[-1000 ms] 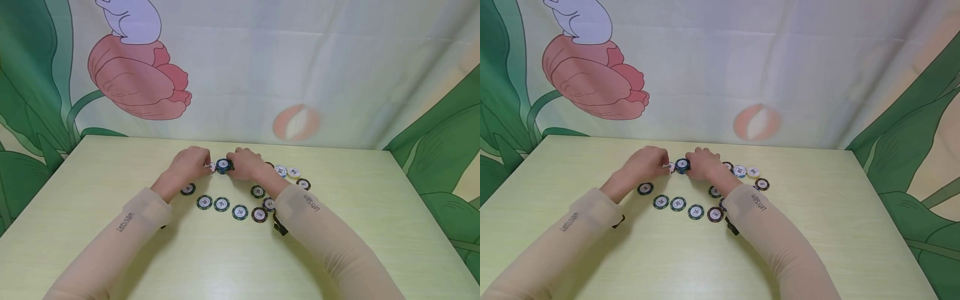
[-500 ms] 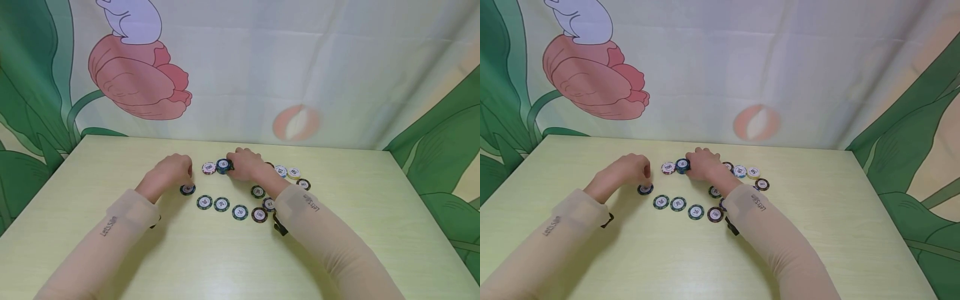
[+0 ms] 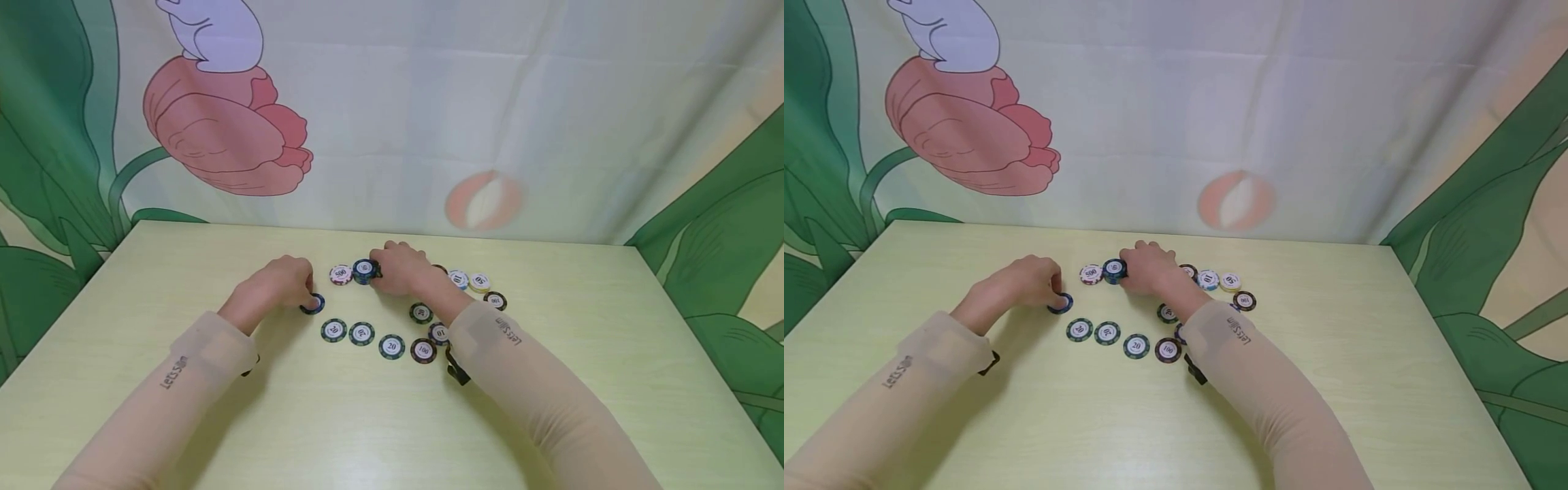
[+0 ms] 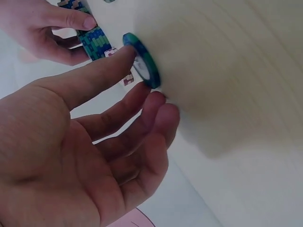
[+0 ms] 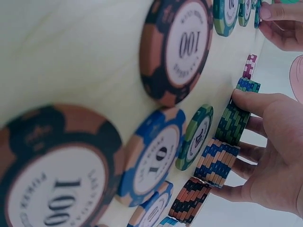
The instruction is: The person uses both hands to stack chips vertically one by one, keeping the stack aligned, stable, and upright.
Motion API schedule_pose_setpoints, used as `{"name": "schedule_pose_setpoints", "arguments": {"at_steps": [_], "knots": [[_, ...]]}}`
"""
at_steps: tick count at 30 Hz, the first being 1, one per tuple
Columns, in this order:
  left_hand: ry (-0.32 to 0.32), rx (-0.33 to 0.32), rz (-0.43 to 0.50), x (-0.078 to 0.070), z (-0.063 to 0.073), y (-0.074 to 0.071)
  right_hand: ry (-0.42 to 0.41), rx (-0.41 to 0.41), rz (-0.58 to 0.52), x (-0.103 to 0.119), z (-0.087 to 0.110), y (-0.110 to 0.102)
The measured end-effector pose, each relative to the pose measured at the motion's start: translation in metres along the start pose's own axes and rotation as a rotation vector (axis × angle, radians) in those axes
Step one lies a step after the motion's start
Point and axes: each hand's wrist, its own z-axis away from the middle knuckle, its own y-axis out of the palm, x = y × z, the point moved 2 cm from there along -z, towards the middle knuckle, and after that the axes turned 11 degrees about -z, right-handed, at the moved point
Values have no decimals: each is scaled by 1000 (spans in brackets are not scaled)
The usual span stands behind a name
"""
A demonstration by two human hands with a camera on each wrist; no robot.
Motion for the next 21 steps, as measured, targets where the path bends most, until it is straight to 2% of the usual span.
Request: {"name": "schedule_pose_setpoints", "arguments": {"at_steps": [6,10,21], "knots": [[19,-58,24,-1,-2,4,0,-4,5,0,0,1],[28,-75,31,-2,-1,5,-4,-6,7,0,0,1],[101,-74,-73,-2,-6,7,-3,-7,3,0,1,1]]}}
